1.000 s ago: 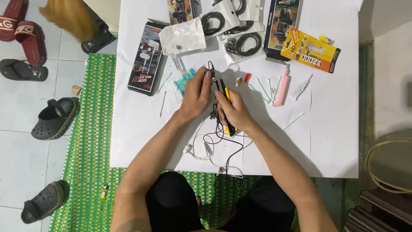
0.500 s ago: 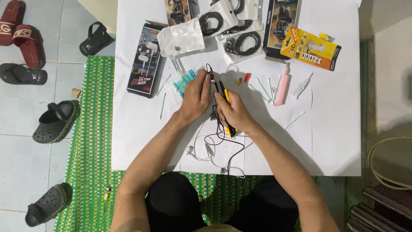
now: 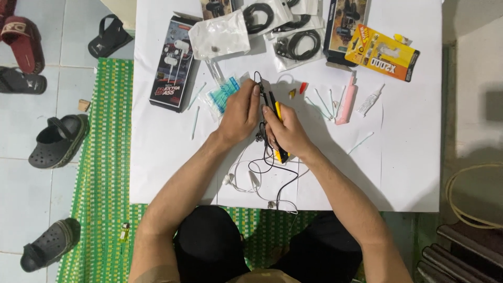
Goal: The person is using a utility knife to strip insulation from wires and trim small electronic components on a white work surface.
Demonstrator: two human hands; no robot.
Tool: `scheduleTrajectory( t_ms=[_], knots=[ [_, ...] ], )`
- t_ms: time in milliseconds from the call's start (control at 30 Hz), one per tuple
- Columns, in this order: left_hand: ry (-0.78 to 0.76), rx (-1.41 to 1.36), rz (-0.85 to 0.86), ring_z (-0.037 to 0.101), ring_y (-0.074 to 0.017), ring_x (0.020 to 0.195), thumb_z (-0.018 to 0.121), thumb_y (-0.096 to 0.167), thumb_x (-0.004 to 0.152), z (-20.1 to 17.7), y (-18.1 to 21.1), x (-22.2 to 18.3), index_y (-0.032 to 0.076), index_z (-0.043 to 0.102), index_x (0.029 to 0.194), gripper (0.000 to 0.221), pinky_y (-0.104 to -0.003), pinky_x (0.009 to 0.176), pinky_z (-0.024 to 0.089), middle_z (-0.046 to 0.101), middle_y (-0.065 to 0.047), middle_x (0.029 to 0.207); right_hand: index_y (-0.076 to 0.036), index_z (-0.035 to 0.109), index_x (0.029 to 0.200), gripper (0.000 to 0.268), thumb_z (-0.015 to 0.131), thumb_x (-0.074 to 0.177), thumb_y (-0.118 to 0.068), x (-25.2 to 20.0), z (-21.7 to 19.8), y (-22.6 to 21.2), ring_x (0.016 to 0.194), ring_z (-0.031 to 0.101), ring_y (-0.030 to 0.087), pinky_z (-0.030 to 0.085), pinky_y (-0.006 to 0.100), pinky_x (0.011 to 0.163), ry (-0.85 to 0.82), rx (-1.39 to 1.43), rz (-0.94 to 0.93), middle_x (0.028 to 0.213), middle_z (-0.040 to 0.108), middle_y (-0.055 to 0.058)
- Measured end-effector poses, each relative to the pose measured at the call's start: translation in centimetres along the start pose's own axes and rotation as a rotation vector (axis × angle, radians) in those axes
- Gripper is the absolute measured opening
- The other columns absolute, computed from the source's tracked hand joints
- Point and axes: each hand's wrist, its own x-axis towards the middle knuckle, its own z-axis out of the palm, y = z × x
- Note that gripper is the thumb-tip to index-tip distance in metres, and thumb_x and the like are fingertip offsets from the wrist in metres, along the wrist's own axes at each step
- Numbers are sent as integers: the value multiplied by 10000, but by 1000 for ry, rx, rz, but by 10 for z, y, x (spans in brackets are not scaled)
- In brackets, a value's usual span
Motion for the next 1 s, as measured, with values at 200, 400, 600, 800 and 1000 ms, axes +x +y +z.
scheduleTrajectory(
  t_ms=[200, 400, 600, 800, 1000],
  knots=[
    [12, 47, -20, 502, -228, 476, 348, 115, 1093, 2, 2, -1, 21, 551, 967, 257, -343, 461, 419, 495, -127, 568, -36, 524, 839, 340, 482, 1119, -224, -2, 1, -2, 286, 529, 194, 432, 272, 291, 16, -19, 26, 448, 495, 89],
    [-7, 57, -42, 512, -264, 474, 350, 134, 1102, 0, 1, -2, 16, 539, 976, 256, -367, 453, 406, 477, -146, 563, -37, 533, 817, 357, 476, 1124, -210, -1, 2, 3, 285, 526, 193, 432, 276, 296, 35, -28, 11, 446, 500, 90],
    [17, -17, -49, 514, -193, 497, 360, 184, 1115, -5, 2, 0, 72, 569, 947, 290, -319, 475, 429, 475, -85, 562, -36, 525, 854, 328, 468, 1127, -207, -1, 4, 1, 299, 527, 188, 435, 279, 300, 46, -27, 14, 466, 496, 84],
    [10, -54, -15, 509, -184, 489, 369, 158, 1099, -7, 6, 3, 64, 572, 925, 282, -314, 470, 431, 485, -81, 554, -44, 516, 856, 304, 452, 1122, -177, -1, 5, -2, 297, 533, 196, 450, 280, 309, 47, -29, -14, 464, 494, 89],
    [24, -19, 6, 518, -204, 482, 385, 144, 1102, -4, 5, 2, 57, 575, 937, 267, -313, 462, 425, 494, -88, 551, -45, 520, 848, 318, 473, 1123, -197, -2, 7, -4, 297, 536, 193, 447, 277, 302, 56, -8, -17, 459, 500, 91]
  ],
)
